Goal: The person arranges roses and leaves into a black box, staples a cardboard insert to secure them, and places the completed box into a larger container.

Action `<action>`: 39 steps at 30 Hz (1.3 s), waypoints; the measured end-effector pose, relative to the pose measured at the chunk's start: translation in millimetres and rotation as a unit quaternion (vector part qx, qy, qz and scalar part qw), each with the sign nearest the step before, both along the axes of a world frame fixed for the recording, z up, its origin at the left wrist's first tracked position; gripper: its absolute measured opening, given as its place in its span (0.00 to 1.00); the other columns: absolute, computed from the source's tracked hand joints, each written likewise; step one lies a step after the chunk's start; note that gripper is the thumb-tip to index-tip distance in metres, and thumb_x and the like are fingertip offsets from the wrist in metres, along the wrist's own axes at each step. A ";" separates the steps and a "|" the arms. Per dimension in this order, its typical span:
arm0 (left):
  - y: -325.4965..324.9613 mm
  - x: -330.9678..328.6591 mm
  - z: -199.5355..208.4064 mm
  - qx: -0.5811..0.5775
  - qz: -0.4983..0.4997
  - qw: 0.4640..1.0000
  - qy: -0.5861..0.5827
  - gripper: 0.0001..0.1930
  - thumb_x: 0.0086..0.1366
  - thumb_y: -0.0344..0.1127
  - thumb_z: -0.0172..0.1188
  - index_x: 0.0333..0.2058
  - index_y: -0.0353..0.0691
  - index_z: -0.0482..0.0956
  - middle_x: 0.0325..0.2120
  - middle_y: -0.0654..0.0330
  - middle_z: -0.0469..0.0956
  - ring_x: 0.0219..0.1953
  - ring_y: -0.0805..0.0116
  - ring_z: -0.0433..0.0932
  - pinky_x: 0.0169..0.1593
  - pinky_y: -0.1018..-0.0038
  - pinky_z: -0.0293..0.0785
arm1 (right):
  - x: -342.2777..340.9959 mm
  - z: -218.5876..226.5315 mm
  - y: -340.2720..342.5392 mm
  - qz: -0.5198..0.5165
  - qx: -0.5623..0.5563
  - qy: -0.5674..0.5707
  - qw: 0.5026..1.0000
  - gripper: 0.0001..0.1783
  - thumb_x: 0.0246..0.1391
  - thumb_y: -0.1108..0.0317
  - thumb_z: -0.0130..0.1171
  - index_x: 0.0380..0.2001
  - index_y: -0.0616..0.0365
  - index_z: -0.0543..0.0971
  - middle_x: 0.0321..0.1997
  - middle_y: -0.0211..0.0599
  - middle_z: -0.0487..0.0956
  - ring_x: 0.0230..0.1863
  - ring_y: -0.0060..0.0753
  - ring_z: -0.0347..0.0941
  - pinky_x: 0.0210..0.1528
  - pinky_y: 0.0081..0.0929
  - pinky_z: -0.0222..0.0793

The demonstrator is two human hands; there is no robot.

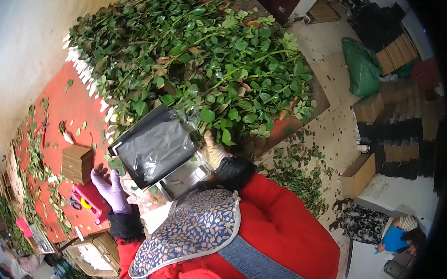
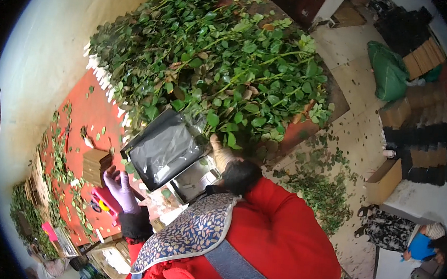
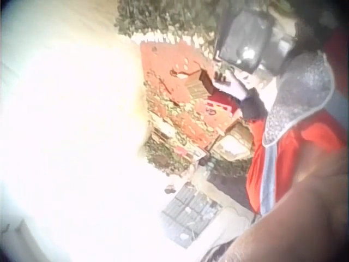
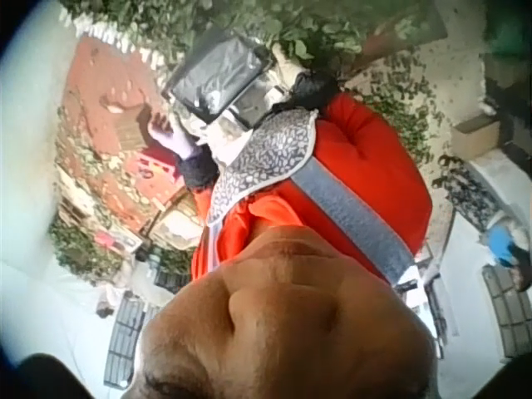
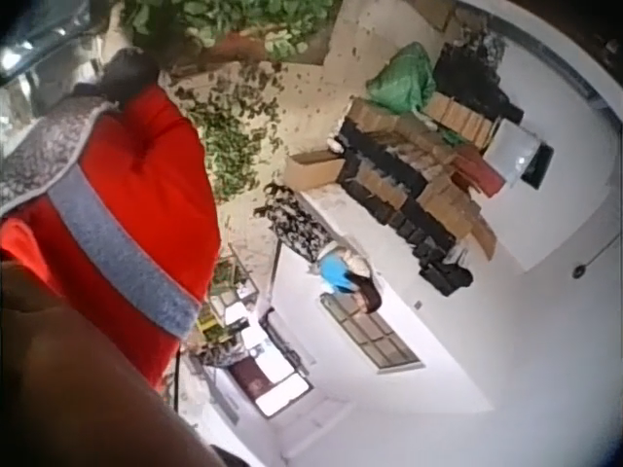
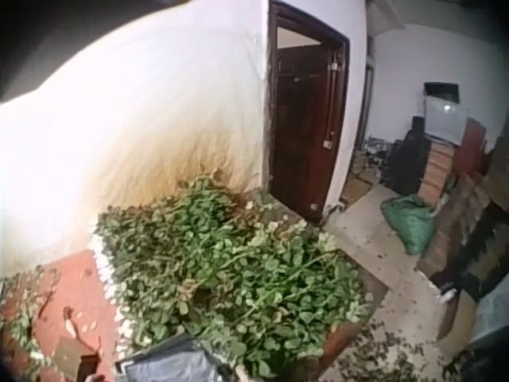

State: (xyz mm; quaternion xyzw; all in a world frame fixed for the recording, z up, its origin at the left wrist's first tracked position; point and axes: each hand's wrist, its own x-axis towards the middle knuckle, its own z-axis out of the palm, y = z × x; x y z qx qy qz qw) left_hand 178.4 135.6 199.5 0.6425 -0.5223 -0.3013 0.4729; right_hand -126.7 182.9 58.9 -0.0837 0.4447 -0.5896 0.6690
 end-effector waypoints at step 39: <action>368.5 47.3 -16.4 -0.140 0.335 0.931 -0.032 0.75 0.29 0.68 0.77 0.67 0.26 0.44 0.65 0.39 0.53 0.68 0.48 0.52 0.70 0.63 0.48 | 272.8 25.8 21.5 0.688 -0.152 0.083 0.704 0.31 0.58 0.55 0.60 0.60 0.59 0.70 0.58 0.32 0.74 0.58 0.33 0.69 0.60 0.33 0.65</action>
